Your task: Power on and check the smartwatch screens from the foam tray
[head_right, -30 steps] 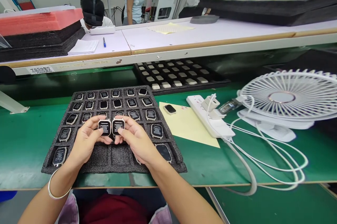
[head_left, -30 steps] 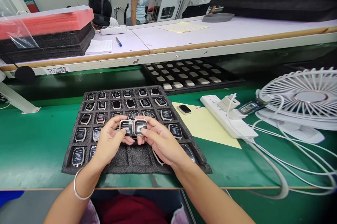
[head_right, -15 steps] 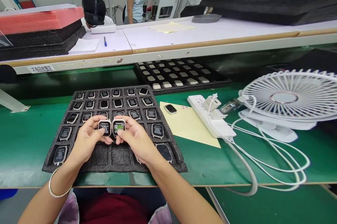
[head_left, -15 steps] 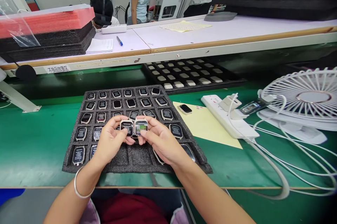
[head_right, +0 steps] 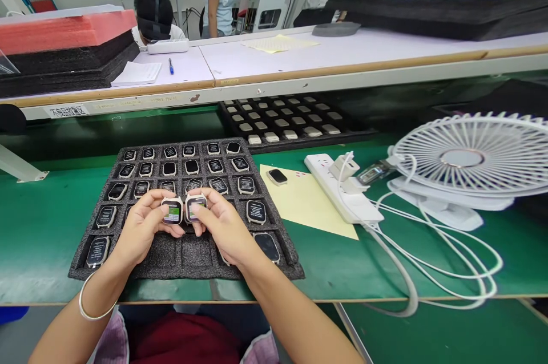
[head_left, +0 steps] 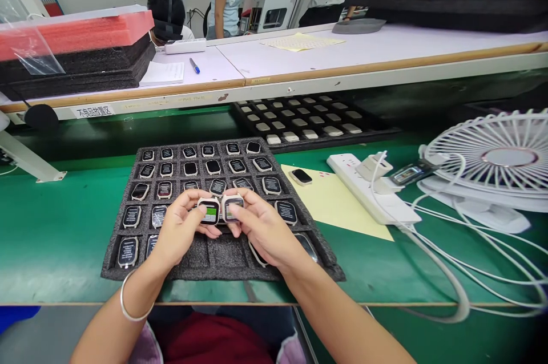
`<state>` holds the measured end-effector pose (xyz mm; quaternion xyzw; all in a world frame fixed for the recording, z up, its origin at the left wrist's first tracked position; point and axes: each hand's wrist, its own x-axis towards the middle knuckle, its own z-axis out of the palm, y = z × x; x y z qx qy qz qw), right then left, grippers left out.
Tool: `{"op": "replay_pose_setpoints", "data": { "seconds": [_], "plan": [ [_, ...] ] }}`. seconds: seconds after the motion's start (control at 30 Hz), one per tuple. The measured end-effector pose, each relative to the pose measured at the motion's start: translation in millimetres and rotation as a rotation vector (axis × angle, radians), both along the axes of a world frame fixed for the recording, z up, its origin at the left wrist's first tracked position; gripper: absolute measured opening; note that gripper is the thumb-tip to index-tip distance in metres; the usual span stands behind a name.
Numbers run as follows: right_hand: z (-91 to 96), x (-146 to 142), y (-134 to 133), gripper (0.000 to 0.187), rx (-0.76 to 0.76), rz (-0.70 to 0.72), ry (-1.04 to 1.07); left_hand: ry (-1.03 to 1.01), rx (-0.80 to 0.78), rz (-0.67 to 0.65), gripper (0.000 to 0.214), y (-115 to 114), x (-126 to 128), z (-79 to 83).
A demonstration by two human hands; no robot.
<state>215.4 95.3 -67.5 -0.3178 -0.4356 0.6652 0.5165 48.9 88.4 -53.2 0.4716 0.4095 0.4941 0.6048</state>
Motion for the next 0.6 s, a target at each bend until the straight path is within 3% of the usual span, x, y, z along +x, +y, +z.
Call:
{"op": "replay_pose_setpoints", "data": {
  "seconds": [0.13, 0.6],
  "plan": [
    [2.0, 0.5, 0.5, 0.036, -0.052, 0.001, 0.042, -0.035, -0.03, -0.011, 0.035, -1.3, -1.1, 3.2],
    [-1.2, 1.7, -0.7, 0.03, 0.022, -0.014, -0.044, 0.01, -0.004, -0.023, 0.032, -1.4, -1.3, 2.7]
  ]
}}
